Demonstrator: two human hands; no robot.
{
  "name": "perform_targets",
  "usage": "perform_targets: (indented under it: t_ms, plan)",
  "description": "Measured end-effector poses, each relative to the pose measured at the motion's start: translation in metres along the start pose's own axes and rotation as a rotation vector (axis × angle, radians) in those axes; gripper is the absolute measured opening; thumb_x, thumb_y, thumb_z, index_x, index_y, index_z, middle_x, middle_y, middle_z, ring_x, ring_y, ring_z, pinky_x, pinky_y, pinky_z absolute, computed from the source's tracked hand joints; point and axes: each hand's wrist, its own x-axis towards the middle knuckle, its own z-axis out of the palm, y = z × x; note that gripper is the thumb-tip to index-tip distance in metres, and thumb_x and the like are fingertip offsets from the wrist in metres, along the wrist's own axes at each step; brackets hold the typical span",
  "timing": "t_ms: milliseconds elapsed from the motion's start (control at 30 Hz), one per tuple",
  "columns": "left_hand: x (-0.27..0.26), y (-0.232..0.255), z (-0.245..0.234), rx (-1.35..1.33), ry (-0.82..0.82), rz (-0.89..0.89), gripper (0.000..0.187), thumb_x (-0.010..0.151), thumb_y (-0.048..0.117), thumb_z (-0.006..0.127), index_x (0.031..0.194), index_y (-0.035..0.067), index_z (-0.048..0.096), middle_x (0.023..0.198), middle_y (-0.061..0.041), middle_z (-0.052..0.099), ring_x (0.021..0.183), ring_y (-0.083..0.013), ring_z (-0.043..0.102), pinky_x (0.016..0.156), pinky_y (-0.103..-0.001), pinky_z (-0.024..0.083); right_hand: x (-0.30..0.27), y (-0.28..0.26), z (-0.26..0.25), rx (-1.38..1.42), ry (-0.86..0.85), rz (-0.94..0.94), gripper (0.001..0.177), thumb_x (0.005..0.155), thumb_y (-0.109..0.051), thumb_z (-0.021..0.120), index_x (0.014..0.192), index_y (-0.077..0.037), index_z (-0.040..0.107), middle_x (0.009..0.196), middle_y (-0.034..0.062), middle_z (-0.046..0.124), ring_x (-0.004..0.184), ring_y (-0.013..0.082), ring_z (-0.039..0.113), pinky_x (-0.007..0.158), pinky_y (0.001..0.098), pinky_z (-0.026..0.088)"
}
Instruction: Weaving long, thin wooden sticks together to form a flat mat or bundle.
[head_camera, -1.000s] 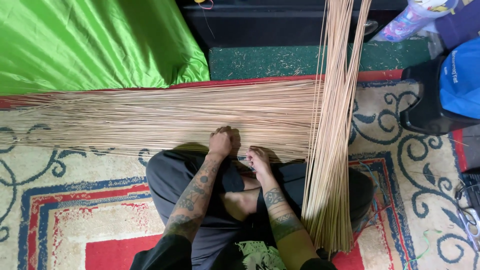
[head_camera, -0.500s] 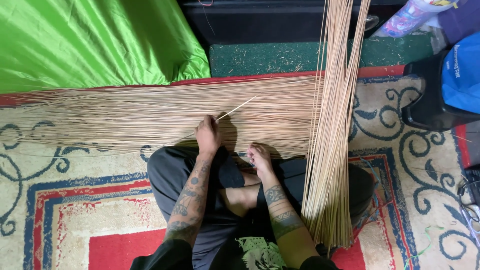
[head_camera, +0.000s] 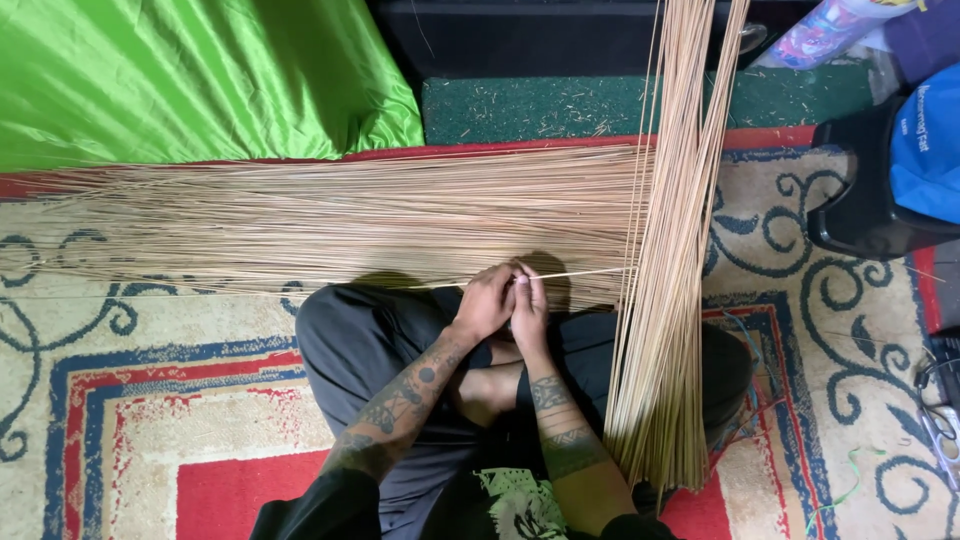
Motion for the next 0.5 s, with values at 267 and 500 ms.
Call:
perform_targets:
  t_ms: [267, 500]
  plan:
    - [0.005, -0.011, -0.022, 0.007, -0.027, -0.008, 0.015, 0.095, 0.033, 0.069, 0.097, 0.018, 0.072, 0.083, -0.003, 0.072, 0.087, -0.0262, 0.071, 0.084, -0.04, 0.052, 0.034, -0.008, -0.052, 0.071, 0.39, -0.168, 0.027, 0.11, -0.021, 0.041, 0.121, -0.007, 0.06, 0.094, 0.0098, 0.072, 0.077, 0.0124, 0.067, 0.063, 0.0193, 0.047]
    - [0.002, 0.011, -0.014, 0.014, -0.093, -0.007, 0.011, 0.096, 0.019, 0.066, 0.094, 0.012, 0.073, 0.081, -0.008, 0.073, 0.086, -0.0316, 0.072, 0.079, -0.043, 0.054, 0.005, 0.013, -0.026, -0.236, -0.152, 0.01, 0.033, 0.107, -0.03, 0.057, 0.132, -0.01, 0.064, 0.125, 0.0165, 0.07, 0.119, 0.034, 0.065, 0.102, 0.044, 0.05]
